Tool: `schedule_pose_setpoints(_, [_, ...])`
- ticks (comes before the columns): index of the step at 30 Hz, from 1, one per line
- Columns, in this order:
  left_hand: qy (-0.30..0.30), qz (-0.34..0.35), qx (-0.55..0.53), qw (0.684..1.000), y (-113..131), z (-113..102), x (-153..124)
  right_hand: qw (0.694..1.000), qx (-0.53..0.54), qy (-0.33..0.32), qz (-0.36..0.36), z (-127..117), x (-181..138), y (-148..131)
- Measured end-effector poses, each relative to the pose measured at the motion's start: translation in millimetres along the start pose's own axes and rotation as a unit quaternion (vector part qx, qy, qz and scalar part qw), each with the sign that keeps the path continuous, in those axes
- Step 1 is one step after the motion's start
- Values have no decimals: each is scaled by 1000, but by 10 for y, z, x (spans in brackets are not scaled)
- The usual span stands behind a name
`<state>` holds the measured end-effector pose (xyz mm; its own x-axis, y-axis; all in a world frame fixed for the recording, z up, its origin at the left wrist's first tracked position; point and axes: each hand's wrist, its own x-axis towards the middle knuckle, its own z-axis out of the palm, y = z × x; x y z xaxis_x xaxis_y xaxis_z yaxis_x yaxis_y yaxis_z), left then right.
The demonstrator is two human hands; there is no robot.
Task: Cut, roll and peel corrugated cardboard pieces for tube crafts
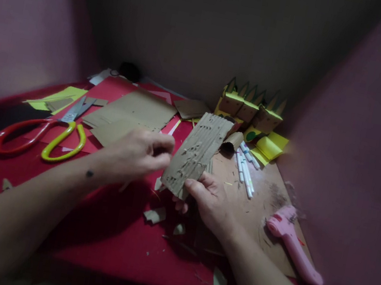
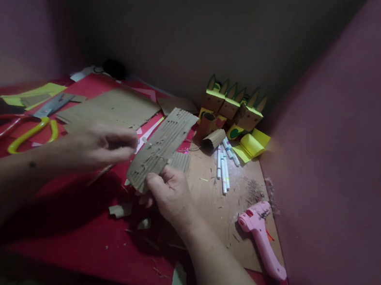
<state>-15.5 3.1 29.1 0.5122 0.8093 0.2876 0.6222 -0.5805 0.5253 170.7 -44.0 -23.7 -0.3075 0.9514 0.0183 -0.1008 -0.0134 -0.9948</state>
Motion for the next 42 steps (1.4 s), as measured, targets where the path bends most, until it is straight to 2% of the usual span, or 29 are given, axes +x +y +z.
schedule_pose_setpoints(3, [94, -104, 104, 985, -170, -122, 74, 1000, 26, 14, -5, -30, 19, 36])
schedule_pose_setpoints(5, [114, -141, 108, 978, -222, -156, 91, 999, 31, 23, -24, -51, 36, 81])
schedule_pose_setpoints(8, [117, -93, 8, 989, -179, -106, 59, 997, 36, 44, -60, -69, 62, 145])
schedule_pose_setpoints(11, [86, -4, -107, 990, -61, 10, 4, 995, 37, 53, -81, -71, 76, 171])
schedule_pose_setpoints(13, [60, 17, -139, 988, -2, 84, -17, 994, 40, 51, -88, -67, 76, 167])
schedule_pose_setpoints(17, [67, -37, -118, 990, -4, 171, -5, 994, 32, 51, -95, -51, 63, 135])
schedule_pose_setpoints(19, [47, -74, -136, 987, -23, 186, 12, 994, 32, 48, -90, -39, 58, 118])
schedule_pose_setpoints(22, [4, -108, -236, 966, -6, 191, 23, 992, 77, 38, -95, -22, 67, 105])
schedule_pose_setpoints(24, [-28, -107, -309, 945, 24, 201, 15, 988, 115, 48, -93, -14, 84, 100])
schedule_pose_setpoints(26, [-30, -86, -325, 941, 43, 223, -1, 984, 146, 66, -79, -8, 106, 92])
schedule_pose_setpoints(28, [31, -55, -253, 965, 44, 255, -22, 979, 171, 78, -74, 0, 123, 83])
schedule_pose_setpoints(31, [134, 25, -70, 988, 38, 303, -53, 975, 185, 90, -80, 11, 127, 71])
schedule_pose_setpoints(33, [137, 83, 20, 987, 42, 326, -68, 976, 175, 98, -82, 15, 115, 63])
schedule_pose_setpoints(35, [124, 113, 63, 984, 49, 344, -76, 980, 146, 105, -81, 16, 96, 56])
schedule_pose_setpoints(42, [95, 104, 120, 983, 57, 392, -88, 987, 65, 123, -76, 15, 67, 82])
